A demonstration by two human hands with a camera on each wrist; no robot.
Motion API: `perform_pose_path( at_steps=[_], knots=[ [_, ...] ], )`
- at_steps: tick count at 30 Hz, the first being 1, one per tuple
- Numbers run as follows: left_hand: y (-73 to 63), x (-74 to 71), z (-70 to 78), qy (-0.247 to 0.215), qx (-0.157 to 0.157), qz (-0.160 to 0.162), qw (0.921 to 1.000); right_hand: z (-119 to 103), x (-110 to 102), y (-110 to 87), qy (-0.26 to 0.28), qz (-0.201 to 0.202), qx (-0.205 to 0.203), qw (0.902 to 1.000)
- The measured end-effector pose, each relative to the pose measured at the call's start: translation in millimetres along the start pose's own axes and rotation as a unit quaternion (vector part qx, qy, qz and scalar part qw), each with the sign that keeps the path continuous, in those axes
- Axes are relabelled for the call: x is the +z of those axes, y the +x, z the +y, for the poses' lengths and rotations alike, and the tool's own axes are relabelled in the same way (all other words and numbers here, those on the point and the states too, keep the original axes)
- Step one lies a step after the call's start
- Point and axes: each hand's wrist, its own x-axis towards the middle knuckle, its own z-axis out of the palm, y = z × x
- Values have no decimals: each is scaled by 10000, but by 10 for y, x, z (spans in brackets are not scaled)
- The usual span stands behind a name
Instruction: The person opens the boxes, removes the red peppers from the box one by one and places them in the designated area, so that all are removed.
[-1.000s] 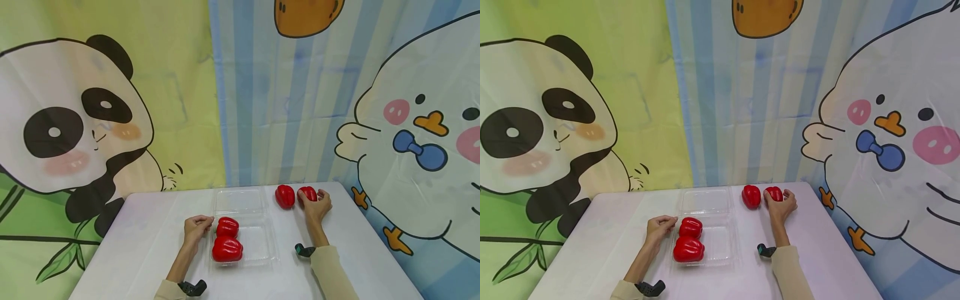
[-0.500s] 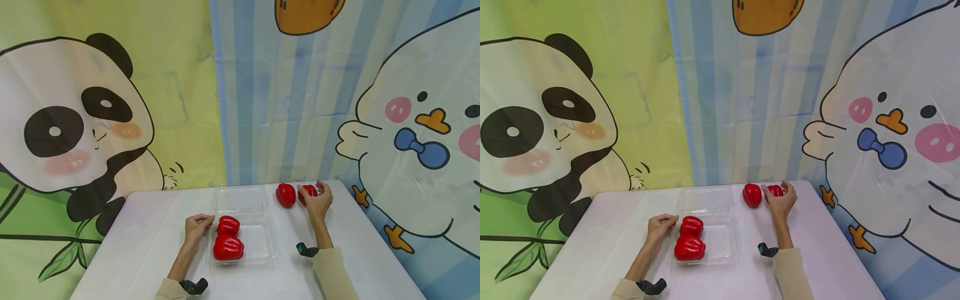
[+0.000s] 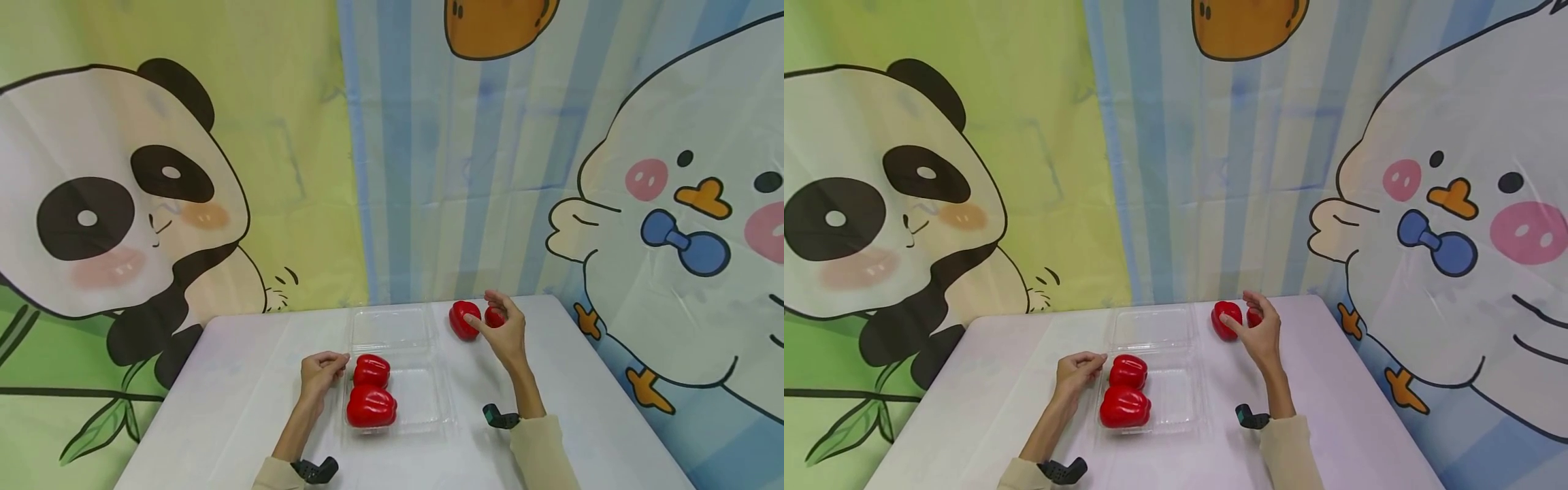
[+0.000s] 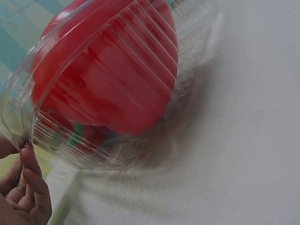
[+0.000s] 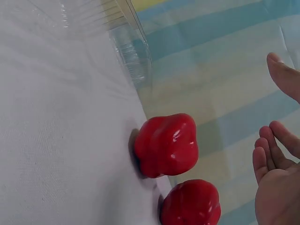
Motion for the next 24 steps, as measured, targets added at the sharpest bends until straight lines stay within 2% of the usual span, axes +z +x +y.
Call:
perform_pose_path(
  at_steps=[8,17,24],
  knots=[
    [5,-6,-18,-95,70,-56,9999,-99,16,-97,-122,-456,-114,9988],
    [-14,-12,-27,37,-8,-61,10000,-168,33,-219,268,-1228,-357,9914],
    [-9,-8,-2,-50,26,-29,10000,-245,103,-306,465,-1608,-376,9852]
  ],
)
